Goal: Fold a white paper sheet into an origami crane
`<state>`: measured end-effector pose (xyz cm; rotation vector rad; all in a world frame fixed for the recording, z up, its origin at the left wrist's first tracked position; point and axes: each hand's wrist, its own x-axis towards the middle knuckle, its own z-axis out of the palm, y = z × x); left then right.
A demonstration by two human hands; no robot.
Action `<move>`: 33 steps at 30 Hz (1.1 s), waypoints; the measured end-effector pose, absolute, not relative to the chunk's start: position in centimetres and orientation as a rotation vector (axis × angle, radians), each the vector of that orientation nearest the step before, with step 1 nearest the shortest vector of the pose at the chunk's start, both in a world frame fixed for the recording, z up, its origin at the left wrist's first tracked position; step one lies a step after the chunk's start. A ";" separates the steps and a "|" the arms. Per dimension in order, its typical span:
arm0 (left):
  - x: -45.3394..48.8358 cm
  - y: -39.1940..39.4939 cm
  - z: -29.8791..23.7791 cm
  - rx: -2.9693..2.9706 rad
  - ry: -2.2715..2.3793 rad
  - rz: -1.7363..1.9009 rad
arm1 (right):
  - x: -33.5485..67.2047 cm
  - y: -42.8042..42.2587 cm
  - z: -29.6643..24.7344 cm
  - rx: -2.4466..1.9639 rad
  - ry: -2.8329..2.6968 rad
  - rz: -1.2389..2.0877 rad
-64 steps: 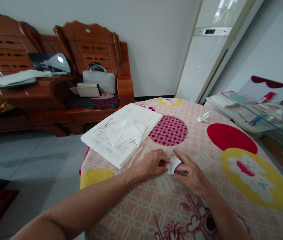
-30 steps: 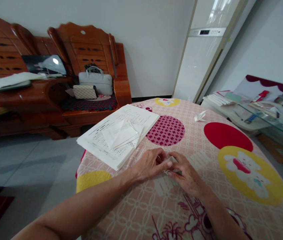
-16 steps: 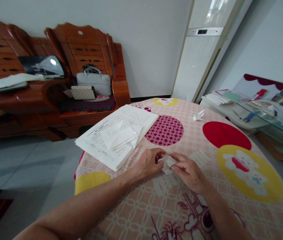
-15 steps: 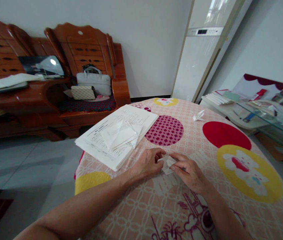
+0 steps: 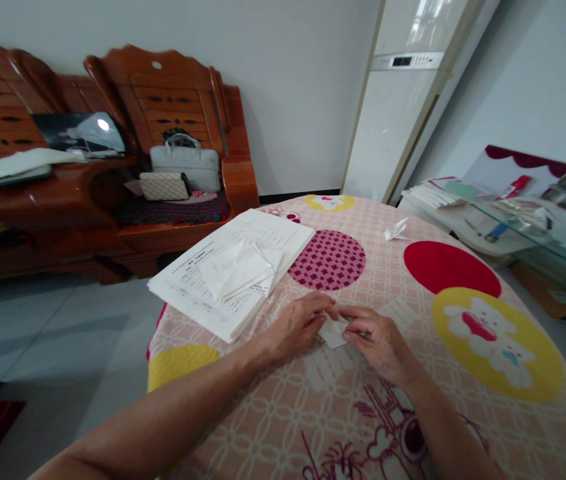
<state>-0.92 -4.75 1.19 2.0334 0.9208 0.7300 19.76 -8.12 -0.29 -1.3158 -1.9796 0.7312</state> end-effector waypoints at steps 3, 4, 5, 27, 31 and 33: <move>-1.2 -4.9 2.1 2.146 0.876 0.671 | 19.6 -8.1 -0.3 -1.332 -1.968 0.713; -1.2 -4.9 2.3 2.168 0.870 0.639 | 19.5 -8.2 -0.3 -1.335 -1.965 0.706; -1.3 -4.9 2.5 2.183 0.865 0.605 | 19.4 -8.2 -0.3 -1.338 -1.962 0.699; -1.7 -4.1 1.3 2.307 0.601 0.492 | 19.4 -8.4 -0.2 -1.231 -2.096 0.748; -2.0 -4.1 1.7 2.210 0.642 0.500 | 19.5 -8.4 -0.1 -1.252 -2.095 0.752; -2.2 -4.0 1.7 2.203 0.674 0.517 | 19.7 -8.5 -0.1 -1.297 -2.087 0.770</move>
